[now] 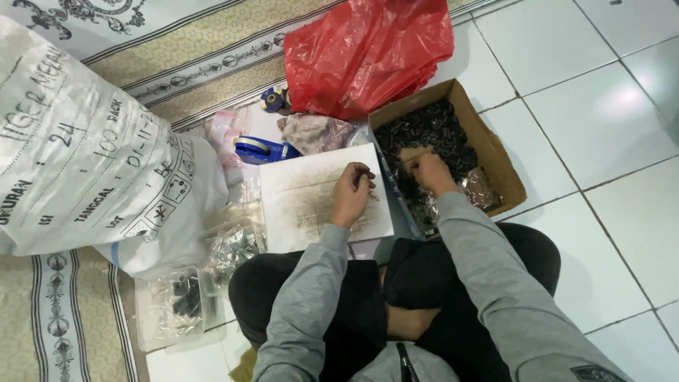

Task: Sorting small black metal or plastic fasteners by placing them onto a template board and then into plastic bags.

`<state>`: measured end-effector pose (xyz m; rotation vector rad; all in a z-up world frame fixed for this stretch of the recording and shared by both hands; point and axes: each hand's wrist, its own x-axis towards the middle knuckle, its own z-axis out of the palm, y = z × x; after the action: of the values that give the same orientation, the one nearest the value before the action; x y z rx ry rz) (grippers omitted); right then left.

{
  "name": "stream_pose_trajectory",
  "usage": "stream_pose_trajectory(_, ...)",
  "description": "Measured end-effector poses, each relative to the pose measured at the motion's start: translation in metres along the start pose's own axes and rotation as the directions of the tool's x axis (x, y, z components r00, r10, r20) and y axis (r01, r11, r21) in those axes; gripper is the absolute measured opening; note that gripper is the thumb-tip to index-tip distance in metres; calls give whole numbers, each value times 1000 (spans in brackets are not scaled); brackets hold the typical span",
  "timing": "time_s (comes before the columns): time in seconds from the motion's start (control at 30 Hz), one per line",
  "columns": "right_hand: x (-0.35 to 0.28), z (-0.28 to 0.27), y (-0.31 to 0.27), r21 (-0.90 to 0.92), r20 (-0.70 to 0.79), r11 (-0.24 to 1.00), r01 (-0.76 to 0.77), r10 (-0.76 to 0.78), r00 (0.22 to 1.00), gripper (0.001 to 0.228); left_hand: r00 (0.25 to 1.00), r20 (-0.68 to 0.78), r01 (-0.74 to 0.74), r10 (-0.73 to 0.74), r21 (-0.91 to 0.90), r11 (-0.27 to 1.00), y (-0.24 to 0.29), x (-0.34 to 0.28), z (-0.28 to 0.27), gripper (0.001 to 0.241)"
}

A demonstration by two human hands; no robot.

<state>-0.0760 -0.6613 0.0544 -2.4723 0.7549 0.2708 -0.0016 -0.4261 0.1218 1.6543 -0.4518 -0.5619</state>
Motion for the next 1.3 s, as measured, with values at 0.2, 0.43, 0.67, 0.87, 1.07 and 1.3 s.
stream_pose_trajectory(0.2,-10,-22,7,584,-319,790,188,10,948,24,975,176,161,-134,-144,976,-30,47,41,28)
stream_pose_trajectory(0.43,-104,-67,-36,593,-579,712,377,53,813,15,969,210,201,-132,-350,915,35,33,89,37)
stream_pose_trajectory(0.67,-111,-72,-49,577,-605,656,487,-58,794,12,994,38,-91,99,-184,979,37,19,78,24)
stream_pose_trajectory(0.87,-108,-70,-48,618,-595,602,505,-61,801,12,961,-63,-270,268,-34,962,45,8,85,23)
stream_pose_trajectory(1.07,-95,-64,-36,723,-539,512,463,1,842,10,973,-70,-228,219,-166,959,38,11,100,24)
stream_pose_trajectory(1.3,-96,-67,-39,694,-547,547,467,-21,837,11,988,-23,-153,151,-153,976,28,24,98,23)
